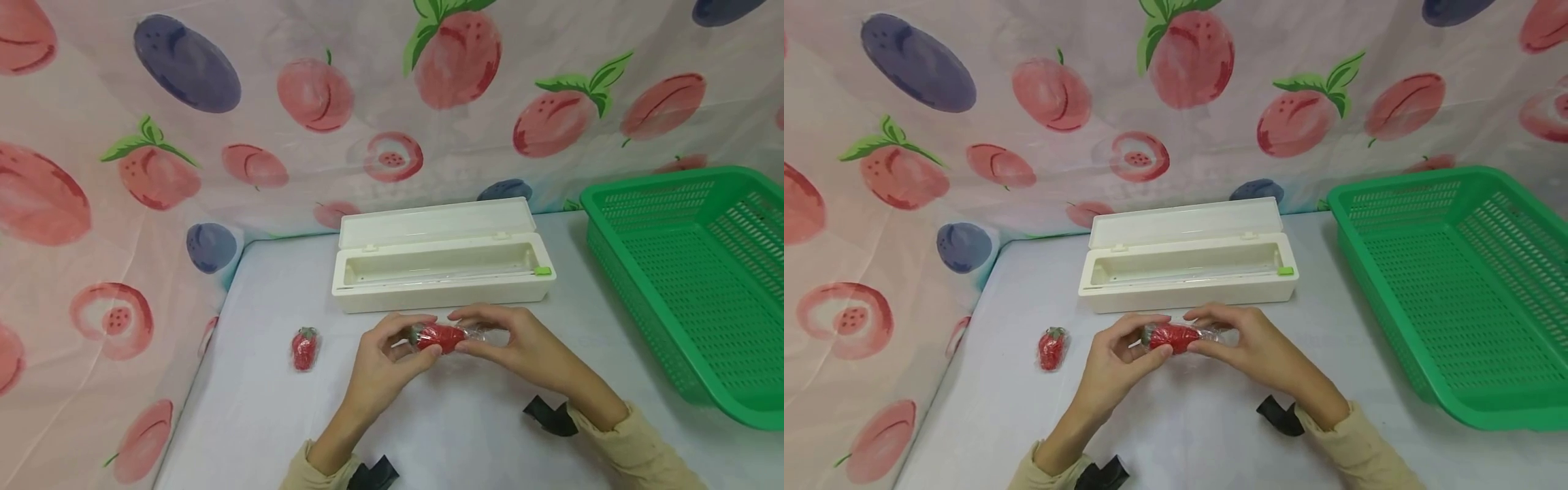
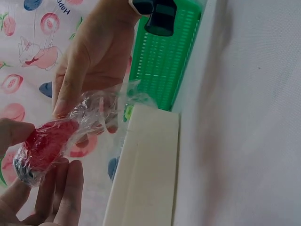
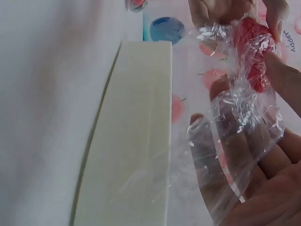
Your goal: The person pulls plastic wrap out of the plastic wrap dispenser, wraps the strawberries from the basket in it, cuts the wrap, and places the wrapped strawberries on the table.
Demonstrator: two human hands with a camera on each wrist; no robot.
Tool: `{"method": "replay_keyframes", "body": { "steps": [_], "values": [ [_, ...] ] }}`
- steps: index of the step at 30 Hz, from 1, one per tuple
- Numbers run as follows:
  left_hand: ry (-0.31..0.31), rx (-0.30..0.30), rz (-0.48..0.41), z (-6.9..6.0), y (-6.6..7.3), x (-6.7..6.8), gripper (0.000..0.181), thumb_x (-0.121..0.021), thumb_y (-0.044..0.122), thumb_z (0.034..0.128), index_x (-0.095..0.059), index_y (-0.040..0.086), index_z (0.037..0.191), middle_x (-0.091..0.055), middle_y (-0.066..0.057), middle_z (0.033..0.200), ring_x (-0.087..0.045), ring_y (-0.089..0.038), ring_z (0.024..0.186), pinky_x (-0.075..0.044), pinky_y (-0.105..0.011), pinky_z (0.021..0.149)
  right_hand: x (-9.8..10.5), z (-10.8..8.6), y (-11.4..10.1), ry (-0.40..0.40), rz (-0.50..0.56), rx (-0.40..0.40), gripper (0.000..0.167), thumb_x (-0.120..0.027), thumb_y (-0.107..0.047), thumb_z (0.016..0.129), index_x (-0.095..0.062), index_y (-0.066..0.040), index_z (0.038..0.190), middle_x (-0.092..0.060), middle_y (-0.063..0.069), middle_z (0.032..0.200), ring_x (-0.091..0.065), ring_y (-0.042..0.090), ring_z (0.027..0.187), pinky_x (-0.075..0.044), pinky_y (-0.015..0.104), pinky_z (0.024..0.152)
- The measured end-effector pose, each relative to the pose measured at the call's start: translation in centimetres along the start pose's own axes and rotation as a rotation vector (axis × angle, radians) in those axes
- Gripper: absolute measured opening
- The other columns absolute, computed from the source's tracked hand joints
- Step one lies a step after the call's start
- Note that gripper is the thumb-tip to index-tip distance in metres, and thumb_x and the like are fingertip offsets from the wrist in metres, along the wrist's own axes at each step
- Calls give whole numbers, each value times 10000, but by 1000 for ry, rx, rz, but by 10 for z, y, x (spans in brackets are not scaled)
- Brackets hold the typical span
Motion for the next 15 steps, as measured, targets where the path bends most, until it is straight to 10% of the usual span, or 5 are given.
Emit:
{"method": "replay_keyframes", "body": {
  "steps": [9,15],
  "values": [
    [96,62,-71,2,-5,6,346,-783,27,830,-654,15,1150,-619,-157,1204,-663,-222,1000,-603,-327,792,15,0,-9,131,-154,55,519,-834,-201,806,-630,-184,1284,-633,-75,1277,-564,137,1230,-497,428,1018],
    [114,76,-141,2,-5,5,353,-783,3,824,-610,-20,1131,-628,-186,1205,-685,-224,1011,-598,-345,815,14,-2,-16,153,-247,160,705,-883,-194,742,-574,-198,1375,-548,-32,1391,-481,158,1307,-381,173,1082]
  ]
}}
Point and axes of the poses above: each hand's wrist, its own z-axis towards the middle knuckle, its own x-axis out of the back of the hand, y = z × x, the point moved 7 cm from there along z, towards the middle knuckle
